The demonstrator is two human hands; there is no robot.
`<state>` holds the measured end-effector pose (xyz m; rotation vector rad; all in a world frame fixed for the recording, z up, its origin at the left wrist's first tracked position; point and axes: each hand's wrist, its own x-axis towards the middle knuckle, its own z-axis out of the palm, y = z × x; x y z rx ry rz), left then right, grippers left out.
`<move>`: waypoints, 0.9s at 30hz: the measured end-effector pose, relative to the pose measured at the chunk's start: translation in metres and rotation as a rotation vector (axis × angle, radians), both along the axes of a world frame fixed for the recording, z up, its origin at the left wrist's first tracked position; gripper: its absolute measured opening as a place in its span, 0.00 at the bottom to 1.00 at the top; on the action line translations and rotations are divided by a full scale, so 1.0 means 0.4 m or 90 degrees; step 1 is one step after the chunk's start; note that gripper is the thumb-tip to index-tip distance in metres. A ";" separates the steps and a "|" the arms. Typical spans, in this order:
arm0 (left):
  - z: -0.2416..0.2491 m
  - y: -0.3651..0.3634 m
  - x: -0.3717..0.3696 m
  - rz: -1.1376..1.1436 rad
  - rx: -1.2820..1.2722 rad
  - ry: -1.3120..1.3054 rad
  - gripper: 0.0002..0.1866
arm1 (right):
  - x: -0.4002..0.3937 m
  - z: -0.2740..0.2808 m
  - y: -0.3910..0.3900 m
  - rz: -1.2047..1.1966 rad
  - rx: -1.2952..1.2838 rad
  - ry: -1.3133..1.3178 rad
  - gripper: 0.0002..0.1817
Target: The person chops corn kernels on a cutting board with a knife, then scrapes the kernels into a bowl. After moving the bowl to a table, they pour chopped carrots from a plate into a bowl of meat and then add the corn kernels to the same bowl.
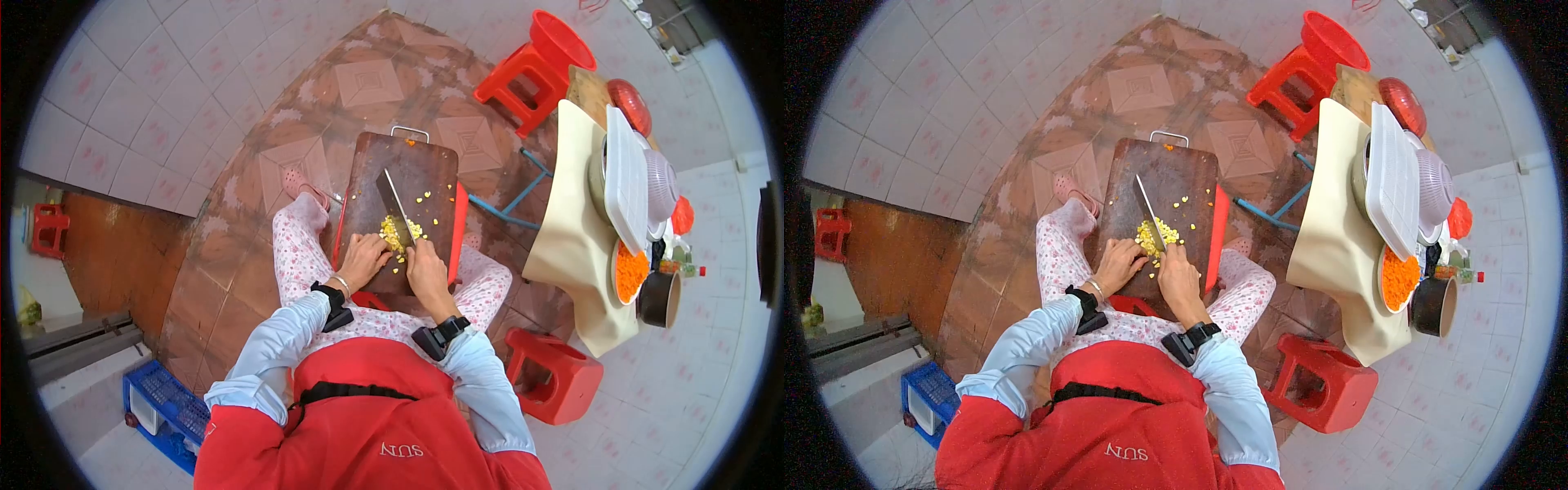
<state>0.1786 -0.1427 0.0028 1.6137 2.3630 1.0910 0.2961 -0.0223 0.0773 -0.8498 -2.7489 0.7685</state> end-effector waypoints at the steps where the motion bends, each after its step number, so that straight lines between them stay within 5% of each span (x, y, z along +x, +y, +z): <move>1: 0.002 0.006 0.002 0.016 -0.001 0.002 0.08 | -0.006 -0.006 0.000 0.003 0.009 -0.028 0.10; 27: 0.039 0.001 0.009 0.024 -0.013 -0.059 0.06 | 0.029 0.003 0.008 -0.007 -0.020 0.008 0.10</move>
